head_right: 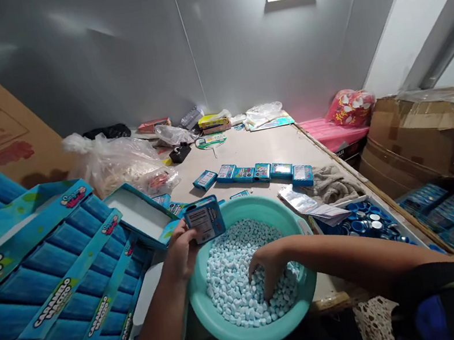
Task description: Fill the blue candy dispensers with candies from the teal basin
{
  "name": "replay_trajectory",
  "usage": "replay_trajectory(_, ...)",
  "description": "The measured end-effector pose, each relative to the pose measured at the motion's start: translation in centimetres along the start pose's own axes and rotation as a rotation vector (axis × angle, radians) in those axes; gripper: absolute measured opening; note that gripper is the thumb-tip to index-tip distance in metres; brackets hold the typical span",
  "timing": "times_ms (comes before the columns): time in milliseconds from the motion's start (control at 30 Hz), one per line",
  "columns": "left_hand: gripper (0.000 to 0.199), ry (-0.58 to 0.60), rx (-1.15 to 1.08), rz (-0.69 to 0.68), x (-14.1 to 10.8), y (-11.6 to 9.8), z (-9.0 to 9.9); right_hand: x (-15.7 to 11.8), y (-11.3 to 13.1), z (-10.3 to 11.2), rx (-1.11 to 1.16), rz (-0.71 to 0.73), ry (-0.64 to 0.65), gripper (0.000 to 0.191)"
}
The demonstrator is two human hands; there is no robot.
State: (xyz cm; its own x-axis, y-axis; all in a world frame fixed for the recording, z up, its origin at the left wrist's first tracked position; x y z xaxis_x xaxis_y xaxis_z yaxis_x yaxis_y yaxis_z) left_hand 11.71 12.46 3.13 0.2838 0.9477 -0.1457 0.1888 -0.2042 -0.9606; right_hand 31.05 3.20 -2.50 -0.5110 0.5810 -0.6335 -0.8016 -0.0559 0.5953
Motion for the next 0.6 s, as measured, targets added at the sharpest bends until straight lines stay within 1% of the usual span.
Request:
replay_trajectory(100, 0.037, -0.025, -0.036, -0.002, 0.0, 0.9, -0.4, -1.1, -0.8, 0.5, 0.028, -0.027, -0.016, 0.078)
replay_trajectory(200, 0.039, -0.054, -0.026, -0.043, -0.1, 2.4, -0.6, -2.5, -0.7, 0.6, 0.055, 0.037, -0.046, 0.062)
replay_trajectory(267, 0.043, -0.082, 0.032, -0.116, -0.1, 2.8, -0.5, -3.0, -0.1, 1.0, 0.062, 0.087, -0.129, 0.049)
replay_trajectory(333, 0.043, -0.099, 0.153, -0.203, -0.1, 2.8, -0.4, -2.9, 0.6, 1.8, 0.037, 0.094, -0.252, 0.042)
replay_trajectory(400, 0.040, -0.084, 0.267, -0.266, -0.3, 2.5, -0.4, -1.9, 1.0, 2.8, -0.038, 0.035, -0.379, 0.047)
replay_trajectory(467, 0.040, -0.037, 0.299, -0.285, -0.6, 2.2, -0.6, -0.2, 1.1, 3.6, -0.110, -0.055, -0.461, 0.062)
replay_trajectory(533, 0.040, 0.005, 0.295, -0.285, -0.8, 2.1, -0.8, 1.7, 1.0, 3.8, -0.134, -0.129, -0.504, 0.077)
replay_trajectory(600, 0.041, 0.026, 0.300, -0.283, -0.8, 2.3, -0.9, 3.4, 1.1, 3.4, -0.125, -0.141, -0.514, 0.084)
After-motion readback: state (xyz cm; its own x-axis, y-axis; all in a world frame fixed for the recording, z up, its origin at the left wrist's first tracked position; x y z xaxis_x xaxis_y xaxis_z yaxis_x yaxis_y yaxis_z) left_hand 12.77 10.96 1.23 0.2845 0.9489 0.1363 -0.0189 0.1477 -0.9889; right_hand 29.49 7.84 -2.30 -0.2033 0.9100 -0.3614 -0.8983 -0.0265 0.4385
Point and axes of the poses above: each hand's wrist, its own x-axis towards the middle knuckle, its own z-axis out of the back of the hand, y = z × x, the point moved 3 cm from there along x, towards the middle knuckle, and after that the axes turned 2 degrees about y, right-handed, at the moved point
